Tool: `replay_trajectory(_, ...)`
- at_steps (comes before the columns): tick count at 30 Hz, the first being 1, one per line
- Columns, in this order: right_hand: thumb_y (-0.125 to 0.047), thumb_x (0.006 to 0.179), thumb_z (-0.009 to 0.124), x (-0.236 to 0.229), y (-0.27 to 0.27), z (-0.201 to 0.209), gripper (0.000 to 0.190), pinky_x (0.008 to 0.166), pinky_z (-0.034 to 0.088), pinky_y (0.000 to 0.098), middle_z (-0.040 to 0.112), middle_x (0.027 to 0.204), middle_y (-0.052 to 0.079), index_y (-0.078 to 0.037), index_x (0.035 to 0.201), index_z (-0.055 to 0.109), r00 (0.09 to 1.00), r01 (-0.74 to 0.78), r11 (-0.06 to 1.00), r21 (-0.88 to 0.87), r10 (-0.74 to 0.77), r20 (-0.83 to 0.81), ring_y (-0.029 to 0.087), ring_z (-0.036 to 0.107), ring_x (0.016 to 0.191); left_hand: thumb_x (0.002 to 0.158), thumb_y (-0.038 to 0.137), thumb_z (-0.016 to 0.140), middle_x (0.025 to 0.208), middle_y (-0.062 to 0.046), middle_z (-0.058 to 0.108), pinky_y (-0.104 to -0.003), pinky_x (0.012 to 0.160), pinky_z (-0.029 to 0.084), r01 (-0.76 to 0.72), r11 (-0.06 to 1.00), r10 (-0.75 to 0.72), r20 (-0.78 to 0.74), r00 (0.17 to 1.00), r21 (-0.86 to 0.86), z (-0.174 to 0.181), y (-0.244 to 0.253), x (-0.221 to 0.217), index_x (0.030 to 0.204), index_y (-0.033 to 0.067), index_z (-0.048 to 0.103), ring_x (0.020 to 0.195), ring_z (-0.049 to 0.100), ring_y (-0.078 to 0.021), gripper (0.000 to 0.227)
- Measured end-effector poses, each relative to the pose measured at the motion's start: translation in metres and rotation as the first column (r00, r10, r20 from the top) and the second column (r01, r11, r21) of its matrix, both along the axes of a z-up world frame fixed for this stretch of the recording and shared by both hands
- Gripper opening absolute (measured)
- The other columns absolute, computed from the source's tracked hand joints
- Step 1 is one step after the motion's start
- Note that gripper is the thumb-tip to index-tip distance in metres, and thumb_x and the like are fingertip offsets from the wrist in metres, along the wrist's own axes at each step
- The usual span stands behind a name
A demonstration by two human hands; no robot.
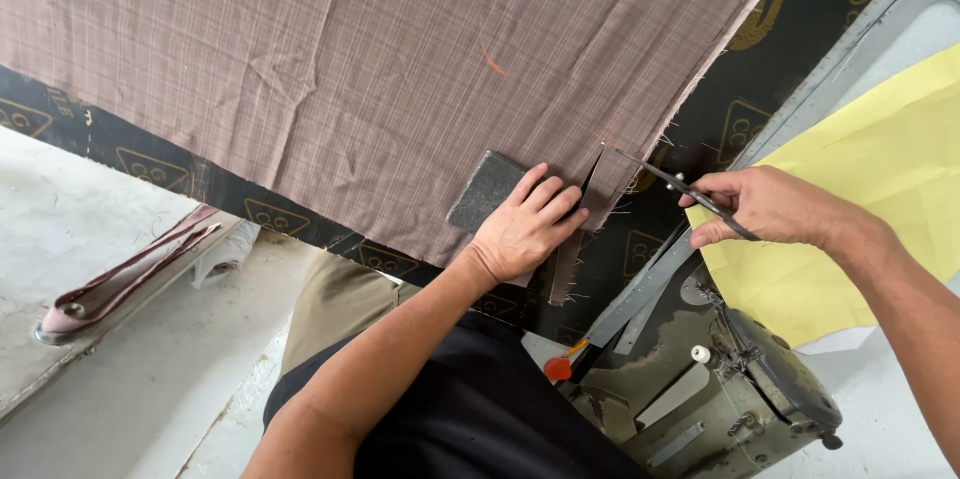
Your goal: The person cuts a large piece of brown fabric on a table using shears, trimming the edges and cutting out a rectangular section. They then use a red marker to draw lines on the fabric and fold it to align the edges.
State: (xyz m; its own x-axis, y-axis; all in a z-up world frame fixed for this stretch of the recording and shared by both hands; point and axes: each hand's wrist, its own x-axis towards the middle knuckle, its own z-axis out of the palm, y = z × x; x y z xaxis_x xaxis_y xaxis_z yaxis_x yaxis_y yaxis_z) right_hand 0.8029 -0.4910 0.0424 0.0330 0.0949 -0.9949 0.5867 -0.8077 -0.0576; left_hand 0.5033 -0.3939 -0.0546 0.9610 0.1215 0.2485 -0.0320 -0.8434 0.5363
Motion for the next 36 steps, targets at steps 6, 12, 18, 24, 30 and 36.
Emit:
replay_trajectory(6, -0.038, 0.07, 0.087, -0.006, 0.007, 0.008, 0.063, 0.093, 0.043, 0.0305, 0.075, 0.134, -0.006, -0.02, 0.129, 0.075, 0.996, 0.084, 0.996, -0.033, -0.082, 0.04, 0.018, 0.066, 0.11, 0.104, 0.01, 0.053, 0.126, -0.017, 0.061, -0.06, 0.115, 0.04, 0.01, 1.0, -0.01, 0.004, 1.0, 0.007, 0.0, 0.0, 0.0, 0.12, 0.0067, 0.07, 0.11, 0.059, -0.0361, 0.024)
replay_trajectory(12, -0.043, 0.075, 0.089, -0.003, -0.008, -0.002, 0.048, 0.065, 0.033, 0.0293, 0.054, 0.07, 0.01, -0.011, 0.108, 0.077, 0.998, 0.027, 0.999, 0.033, -0.029, 0.055, 0.021, 0.041, 0.064, 0.103, 0.006, 0.055, 0.123, -0.016, 0.062, -0.061, 0.115, 0.04, 0.011, 1.0, -0.011, 0.014, 1.0, 0.0, 0.001, 0.001, 0.001, 0.119, 0.0057, 0.071, 0.11, 0.059, -0.0346, 0.022)
replay_trajectory(18, -0.046, 0.075, 0.091, 0.001, -0.017, -0.007, 0.045, 0.059, 0.029, 0.0305, 0.043, 0.059, 0.008, -0.008, 0.088, 0.071, 0.998, -0.025, 0.993, 0.112, 0.019, 0.058, 0.02, 0.037, 0.055, 0.103, 0.006, 0.057, 0.123, -0.016, 0.061, -0.06, 0.115, 0.04, 0.002, 1.0, -0.003, 0.032, 0.999, 0.005, 0.002, 0.001, 0.001, 0.117, 0.0058, 0.071, 0.11, 0.059, -0.0339, 0.02)
replay_trajectory(24, -0.053, 0.078, 0.083, -0.016, 0.009, 0.021, 0.047, 0.06, 0.03, 0.0272, 0.057, 0.068, 0.006, -0.014, 0.104, 0.076, 0.993, -0.101, 0.994, 0.031, 0.1, 0.058, 0.016, 0.042, 0.059, 0.1, 0.007, 0.056, 0.124, -0.017, 0.061, -0.062, 0.115, 0.039, -0.002, 1.0, 0.001, 0.036, 0.999, 0.021, 0.002, 0.0, -0.001, 0.116, 0.0068, 0.072, 0.11, 0.058, -0.0355, 0.023)
replay_trajectory(30, -0.047, 0.075, 0.083, -0.034, 0.044, 0.034, 0.059, 0.083, 0.047, 0.032, 0.078, 0.107, 0.006, -0.02, 0.126, 0.071, 0.998, -0.051, 0.999, -0.013, 0.052, 0.044, 0.02, 0.068, 0.097, 0.102, 0.007, 0.058, 0.123, -0.016, 0.061, -0.061, 0.115, 0.04, 0.0, 1.0, -0.002, 0.056, 0.998, 0.031, 0.001, 0.0, -0.002, 0.116, 0.0063, 0.073, 0.112, 0.058, -0.035, 0.02)
replay_trajectory(36, -0.048, 0.075, 0.086, -0.026, 0.022, 0.008, 0.048, 0.066, 0.03, 0.0292, 0.052, 0.071, 0.007, -0.018, 0.111, 0.077, 0.999, 0.023, 0.998, 0.057, -0.026, 0.047, 0.019, 0.044, 0.067, 0.102, 0.006, 0.057, 0.124, -0.016, 0.061, -0.061, 0.115, 0.04, 0.004, 1.0, -0.004, 0.049, 0.999, 0.02, 0.0, 0.0, -0.002, 0.117, 0.006, 0.073, 0.112, 0.058, -0.0348, 0.022)
